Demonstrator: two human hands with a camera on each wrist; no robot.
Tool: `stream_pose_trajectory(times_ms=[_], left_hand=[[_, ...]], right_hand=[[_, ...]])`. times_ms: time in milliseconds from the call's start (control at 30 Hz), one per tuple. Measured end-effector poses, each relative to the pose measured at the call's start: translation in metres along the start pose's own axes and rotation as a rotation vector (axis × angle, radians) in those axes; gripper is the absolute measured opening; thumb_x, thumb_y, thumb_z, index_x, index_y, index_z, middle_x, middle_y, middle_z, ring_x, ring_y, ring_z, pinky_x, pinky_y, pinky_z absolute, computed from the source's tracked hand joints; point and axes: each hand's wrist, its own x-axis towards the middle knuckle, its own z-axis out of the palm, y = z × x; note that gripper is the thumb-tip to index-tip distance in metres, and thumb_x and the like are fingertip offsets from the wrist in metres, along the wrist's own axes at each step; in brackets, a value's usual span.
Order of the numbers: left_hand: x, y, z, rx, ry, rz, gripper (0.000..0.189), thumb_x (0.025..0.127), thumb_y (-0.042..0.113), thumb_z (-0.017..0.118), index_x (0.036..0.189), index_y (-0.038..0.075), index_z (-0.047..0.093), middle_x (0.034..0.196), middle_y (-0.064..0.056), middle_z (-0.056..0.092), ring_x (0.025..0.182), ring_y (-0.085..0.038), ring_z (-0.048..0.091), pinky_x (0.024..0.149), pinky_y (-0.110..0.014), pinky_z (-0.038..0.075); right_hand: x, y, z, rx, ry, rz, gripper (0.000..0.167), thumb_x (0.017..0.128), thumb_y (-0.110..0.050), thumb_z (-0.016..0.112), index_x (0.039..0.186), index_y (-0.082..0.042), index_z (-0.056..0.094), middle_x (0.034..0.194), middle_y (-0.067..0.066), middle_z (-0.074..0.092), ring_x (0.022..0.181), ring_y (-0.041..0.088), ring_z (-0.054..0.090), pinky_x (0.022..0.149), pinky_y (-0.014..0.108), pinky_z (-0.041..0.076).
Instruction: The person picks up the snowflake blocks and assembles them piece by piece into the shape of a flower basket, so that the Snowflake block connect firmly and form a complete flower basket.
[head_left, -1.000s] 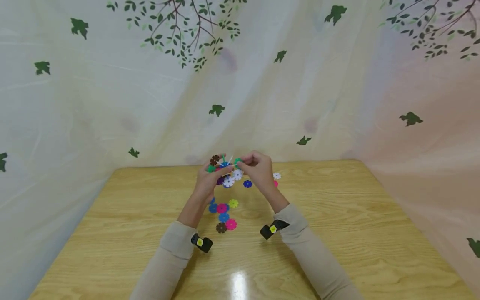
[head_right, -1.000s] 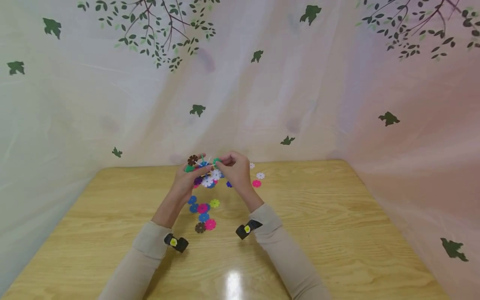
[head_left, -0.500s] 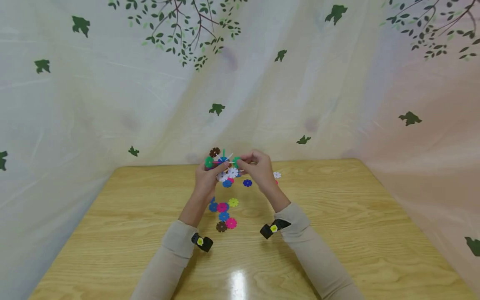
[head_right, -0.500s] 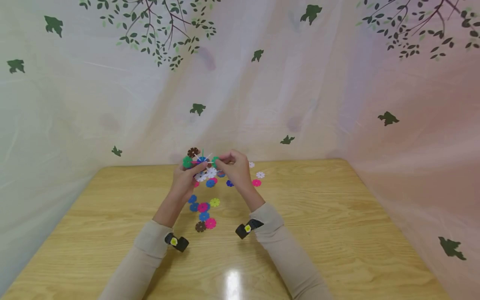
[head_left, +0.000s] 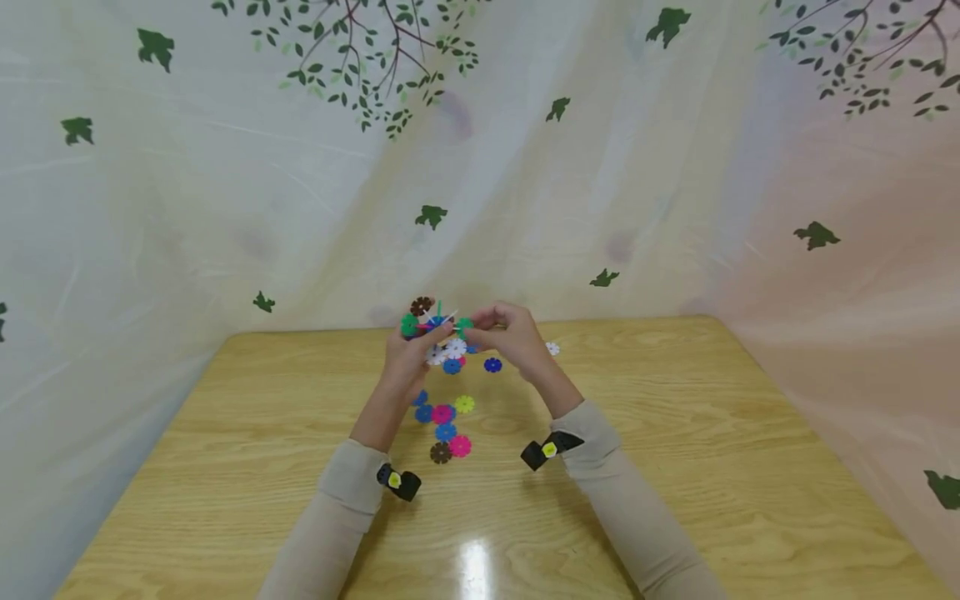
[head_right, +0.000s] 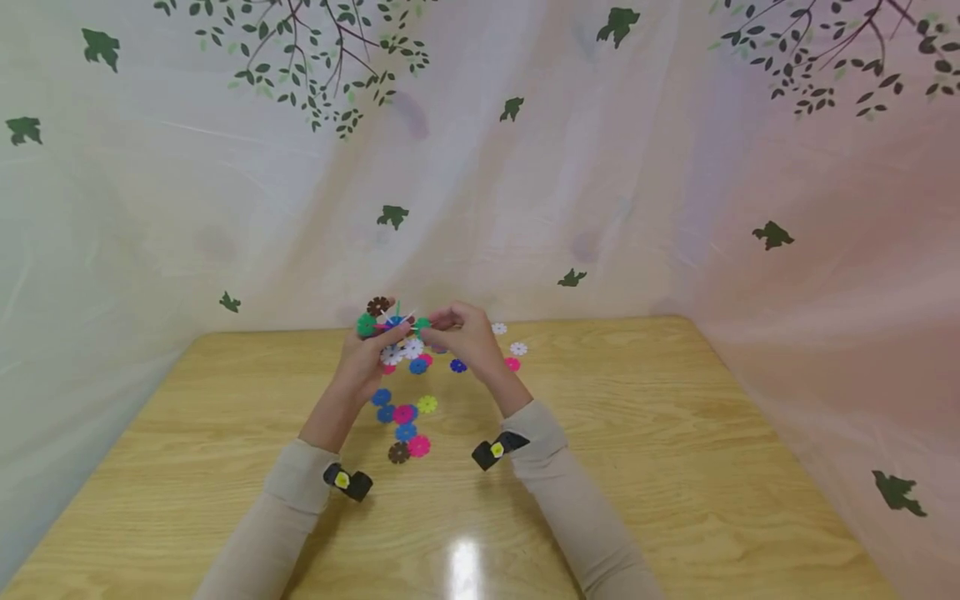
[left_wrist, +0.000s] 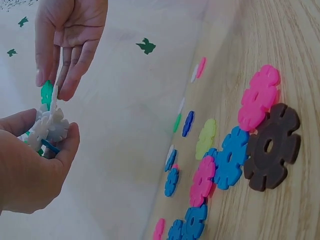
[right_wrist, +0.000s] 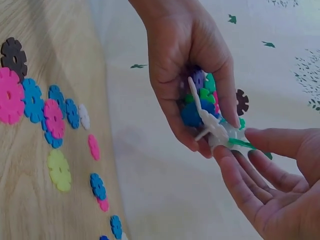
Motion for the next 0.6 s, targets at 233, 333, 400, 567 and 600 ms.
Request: stream_pose_trajectory(times_ms=[233, 333, 400, 567, 600], left_hand=[[0.001, 0.002, -0.001, 0.004, 0.013, 0.001, 0.054, 0.092, 0.005, 0.073, 0.141, -0.001, 0.051, 0.13, -0.01, 0.059, 0.116, -0.018, 0.058, 0.108, -0.033, 0.048], [0.001, 0.001, -0.001, 0.014, 0.007, -0.01, 0.051, 0.092, 0.004, 0.073, 0.138, 0.0, 0.052, 0.131, -0.012, 0.061, 0.12, -0.021, 0.057, 0.113, -0.038, 0.045], [0.002, 0.001, -0.001, 0.03, -0.003, -0.021, 0.053, 0.092, 0.004, 0.073, 0.14, 0.001, 0.052, 0.13, -0.012, 0.062, 0.121, -0.022, 0.058, 0.111, -0.038, 0.046], [0.002, 0.0, -0.004, 0.064, -0.044, -0.033, 0.059, 0.094, 0.004, 0.071, 0.147, 0.002, 0.046, 0.128, -0.009, 0.062, 0.114, -0.017, 0.061, 0.098, -0.029, 0.052], [0.002, 0.0, -0.004, 0.065, -0.05, -0.031, 0.059, 0.094, 0.004, 0.07, 0.148, 0.002, 0.046, 0.128, -0.009, 0.062, 0.113, -0.016, 0.061, 0.095, -0.026, 0.053]], right_hand=[[0.004, -0.001, -0.016, -0.173, -0.176, 0.017, 0.031, 0.092, -0.004, 0.074, 0.12, 0.005, 0.066, 0.106, 0.021, 0.073, 0.095, 0.029, 0.073, 0.086, 0.041, 0.061], [0.005, 0.003, -0.03, -0.316, -0.257, -0.008, 0.031, 0.091, -0.003, 0.073, 0.12, 0.006, 0.066, 0.106, 0.023, 0.073, 0.096, 0.025, 0.072, 0.084, 0.038, 0.061], [0.005, 0.006, -0.041, -0.406, -0.301, -0.006, 0.03, 0.091, -0.003, 0.073, 0.119, 0.006, 0.066, 0.105, 0.022, 0.073, 0.097, 0.027, 0.072, 0.085, 0.037, 0.061], [0.007, 0.017, -0.07, -0.577, -0.358, 0.032, 0.029, 0.091, -0.006, 0.075, 0.117, 0.004, 0.068, 0.106, 0.023, 0.072, 0.097, 0.029, 0.07, 0.085, 0.04, 0.06], [0.007, 0.02, -0.075, -0.597, -0.366, 0.037, 0.029, 0.091, -0.006, 0.075, 0.117, 0.005, 0.068, 0.107, 0.024, 0.072, 0.097, 0.03, 0.07, 0.084, 0.04, 0.06]])
